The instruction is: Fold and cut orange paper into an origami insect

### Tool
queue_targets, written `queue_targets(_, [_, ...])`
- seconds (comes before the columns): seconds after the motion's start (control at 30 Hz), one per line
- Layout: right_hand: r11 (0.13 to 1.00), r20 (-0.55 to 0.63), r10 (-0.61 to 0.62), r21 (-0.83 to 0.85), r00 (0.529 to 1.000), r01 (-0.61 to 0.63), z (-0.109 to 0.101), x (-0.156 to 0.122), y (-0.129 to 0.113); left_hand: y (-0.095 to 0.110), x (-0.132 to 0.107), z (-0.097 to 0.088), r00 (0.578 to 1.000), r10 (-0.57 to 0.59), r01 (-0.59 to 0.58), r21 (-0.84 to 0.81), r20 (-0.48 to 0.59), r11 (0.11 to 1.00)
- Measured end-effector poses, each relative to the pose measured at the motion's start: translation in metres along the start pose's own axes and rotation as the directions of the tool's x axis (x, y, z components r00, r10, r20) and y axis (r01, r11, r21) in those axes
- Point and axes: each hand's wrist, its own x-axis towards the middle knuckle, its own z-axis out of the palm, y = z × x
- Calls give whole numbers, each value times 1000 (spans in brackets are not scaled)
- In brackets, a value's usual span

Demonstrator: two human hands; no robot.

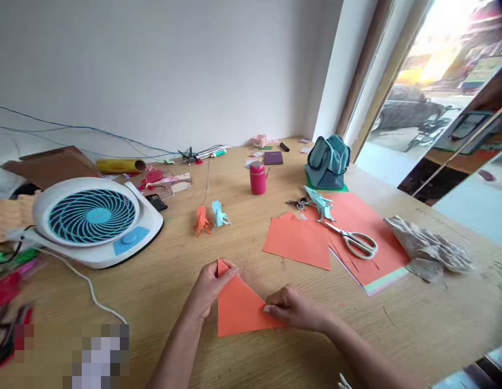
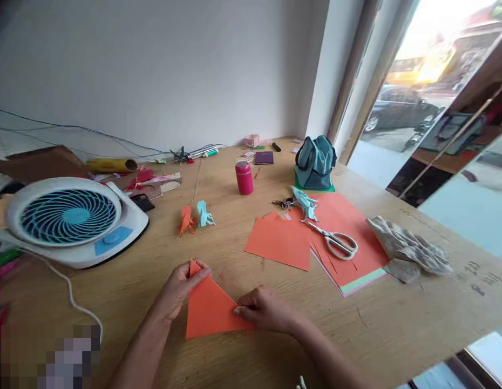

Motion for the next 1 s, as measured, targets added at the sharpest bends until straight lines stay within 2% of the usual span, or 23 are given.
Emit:
queue_targets(0.17, [1000,-11,28,11,1000,-28,-2,-1,-8,-6,10,-18,998,17,-15,32,-56,999])
queue_targets(0.3, [999,-8,45,27,999,-45,-3,-1,-11,-5,13,-26,994,-33,28,-50,-106,998])
queue_targets(0.57, [991,22,118,63,993,-119,-6,0,-7,-8,16,-29,990,-46,34,-87,-135,996])
queue_targets(0.8, [983,26,160,87,987,-162,-11,-5,1,-14,21,-32,970,-50,24,-112,-240,993])
queue_targets(1.0, [964,18,239,111,971,-240,-20,-7,5,-24,27,-34,957,-83,53,-112,-280,992])
